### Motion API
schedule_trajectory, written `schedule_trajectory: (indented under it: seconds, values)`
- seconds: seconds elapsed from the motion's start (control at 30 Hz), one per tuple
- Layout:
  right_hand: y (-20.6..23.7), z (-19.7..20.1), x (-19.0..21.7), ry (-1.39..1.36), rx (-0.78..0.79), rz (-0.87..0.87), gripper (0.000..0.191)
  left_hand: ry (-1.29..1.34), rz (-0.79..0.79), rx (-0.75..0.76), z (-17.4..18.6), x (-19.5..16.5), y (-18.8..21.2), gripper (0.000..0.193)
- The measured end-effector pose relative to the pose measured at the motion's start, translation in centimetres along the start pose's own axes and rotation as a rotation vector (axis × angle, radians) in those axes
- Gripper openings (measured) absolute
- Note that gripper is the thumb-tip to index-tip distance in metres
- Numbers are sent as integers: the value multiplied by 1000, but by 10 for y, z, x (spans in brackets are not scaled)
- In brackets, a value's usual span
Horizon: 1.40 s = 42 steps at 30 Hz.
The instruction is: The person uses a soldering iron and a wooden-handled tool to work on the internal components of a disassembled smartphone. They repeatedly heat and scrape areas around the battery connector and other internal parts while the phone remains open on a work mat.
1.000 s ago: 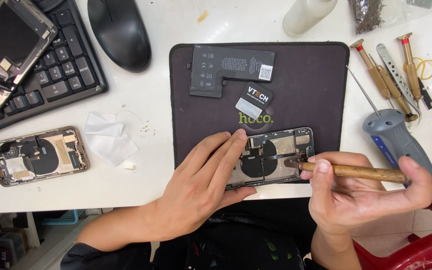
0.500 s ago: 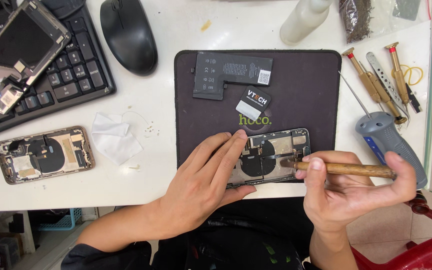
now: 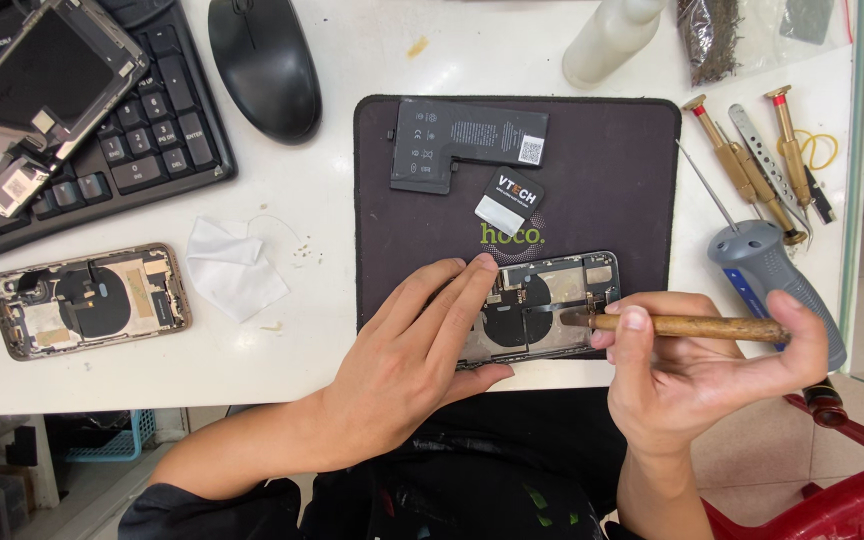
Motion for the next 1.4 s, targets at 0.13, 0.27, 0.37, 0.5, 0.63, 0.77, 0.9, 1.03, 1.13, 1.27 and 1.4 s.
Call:
schedule_trajectory:
  seconds: [0.13,0.27,0.37,0.5,0.63,0.77,0.9,1.03,1.13,1.27,1.4]
  values:
    - [2,-1,-2,17,5,16,59,-10,-4,-3,-2,1,2,92]
    - [3,-4,-1,0,29,8,59,-21,-6,-6,-1,0,3,91]
    - [2,-3,0,-32,9,-16,60,-17,-2,4,-1,0,2,91]
    - [2,-1,-3,1,-35,-39,61,-37,-6,-2,-2,1,4,91]
    - [4,-5,1,17,25,14,59,-38,-3,3,-1,0,5,91]
    - [1,-4,2,-12,25,12,59,-18,-3,1,0,0,2,90]
    - [0,-3,0,7,-19,-6,61,-29,-10,-1,0,0,4,91]
    - [2,-6,0,5,27,1,60,-37,-10,-1,-1,0,4,91]
    - [1,-5,0,-27,42,-17,60,-26,-12,4,0,-1,3,91]
    - [1,-3,-1,-37,-8,-45,61,-33,-11,4,0,-1,4,92]
    - [2,-5,-1,-38,30,-41,59,-35,-9,-3,0,0,6,91]
Point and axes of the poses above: each hand's wrist, its own y-axis away from the middle knuckle, its own z-axis out of the back of the hand, x = y × z, the point moved 8 cm from there along -y, towards the middle knuckle, and after that the axes turned 4 degrees about -z, right-handed, at the moved point
